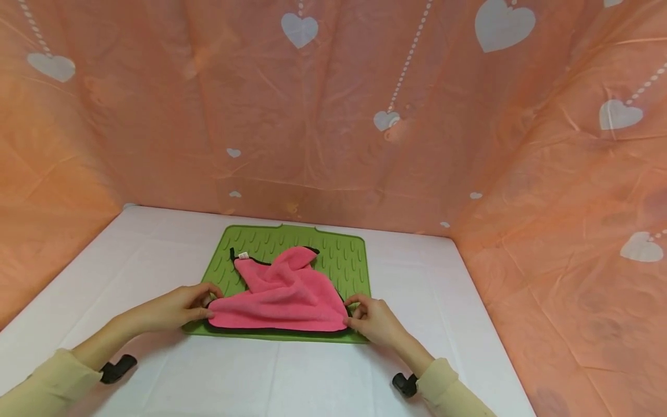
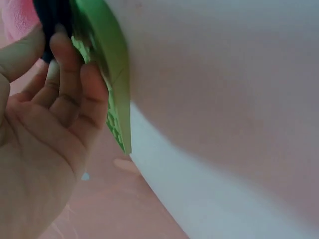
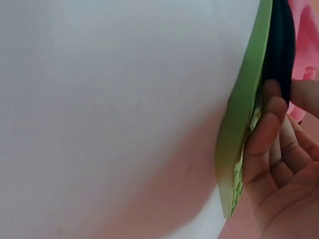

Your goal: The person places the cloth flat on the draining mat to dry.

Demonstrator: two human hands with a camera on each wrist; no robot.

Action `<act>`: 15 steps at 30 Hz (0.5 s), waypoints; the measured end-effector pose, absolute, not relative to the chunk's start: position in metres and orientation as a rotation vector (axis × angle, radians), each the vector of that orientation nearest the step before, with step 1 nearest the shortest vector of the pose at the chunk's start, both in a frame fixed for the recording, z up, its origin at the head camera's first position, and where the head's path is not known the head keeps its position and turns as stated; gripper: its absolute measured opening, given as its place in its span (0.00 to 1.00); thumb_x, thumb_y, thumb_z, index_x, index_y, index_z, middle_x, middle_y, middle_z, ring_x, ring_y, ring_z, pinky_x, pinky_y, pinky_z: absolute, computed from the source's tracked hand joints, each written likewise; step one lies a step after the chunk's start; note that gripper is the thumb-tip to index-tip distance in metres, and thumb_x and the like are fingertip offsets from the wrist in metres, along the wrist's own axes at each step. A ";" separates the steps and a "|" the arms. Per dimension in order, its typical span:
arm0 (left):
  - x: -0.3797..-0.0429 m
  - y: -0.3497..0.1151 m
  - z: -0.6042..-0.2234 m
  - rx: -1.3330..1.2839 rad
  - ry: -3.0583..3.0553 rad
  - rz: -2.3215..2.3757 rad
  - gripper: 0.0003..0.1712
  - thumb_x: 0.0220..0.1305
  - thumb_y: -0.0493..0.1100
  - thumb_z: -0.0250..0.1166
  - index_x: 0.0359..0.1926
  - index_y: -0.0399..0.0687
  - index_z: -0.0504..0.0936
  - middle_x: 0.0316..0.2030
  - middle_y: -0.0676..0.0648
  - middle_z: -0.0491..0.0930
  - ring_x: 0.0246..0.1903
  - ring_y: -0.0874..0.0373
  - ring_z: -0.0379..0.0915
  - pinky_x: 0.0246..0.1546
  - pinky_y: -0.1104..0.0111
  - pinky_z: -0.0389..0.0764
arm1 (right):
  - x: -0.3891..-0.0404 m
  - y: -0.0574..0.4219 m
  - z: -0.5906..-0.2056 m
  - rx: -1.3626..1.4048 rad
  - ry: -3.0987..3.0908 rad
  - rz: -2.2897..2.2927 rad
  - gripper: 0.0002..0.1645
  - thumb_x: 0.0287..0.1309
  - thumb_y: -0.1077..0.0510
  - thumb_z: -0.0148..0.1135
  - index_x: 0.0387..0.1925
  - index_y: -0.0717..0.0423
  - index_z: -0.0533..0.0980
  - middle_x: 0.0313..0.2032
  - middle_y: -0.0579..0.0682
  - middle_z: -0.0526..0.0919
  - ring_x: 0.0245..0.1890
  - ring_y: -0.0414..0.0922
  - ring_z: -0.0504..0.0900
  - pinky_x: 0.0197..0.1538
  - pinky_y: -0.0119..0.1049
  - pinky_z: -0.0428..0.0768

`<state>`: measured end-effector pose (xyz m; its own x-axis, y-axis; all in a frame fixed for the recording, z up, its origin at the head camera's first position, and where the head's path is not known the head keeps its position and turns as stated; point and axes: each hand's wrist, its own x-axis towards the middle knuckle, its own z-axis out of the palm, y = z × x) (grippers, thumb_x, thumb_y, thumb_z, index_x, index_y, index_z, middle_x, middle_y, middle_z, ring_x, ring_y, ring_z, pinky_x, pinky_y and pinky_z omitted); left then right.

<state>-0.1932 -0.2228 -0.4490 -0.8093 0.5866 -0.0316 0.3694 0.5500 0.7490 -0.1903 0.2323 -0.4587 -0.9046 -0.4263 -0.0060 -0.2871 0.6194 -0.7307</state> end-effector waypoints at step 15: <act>-0.201 -0.221 -0.441 0.800 2.641 1.081 0.18 0.72 0.43 0.68 0.54 0.35 0.80 0.39 0.53 0.81 0.39 0.62 0.76 0.38 0.69 0.80 | -0.195 0.230 -0.453 -0.674 2.750 -1.068 0.17 0.65 0.58 0.71 0.51 0.62 0.81 0.23 0.40 0.80 0.20 0.33 0.74 0.26 0.29 0.74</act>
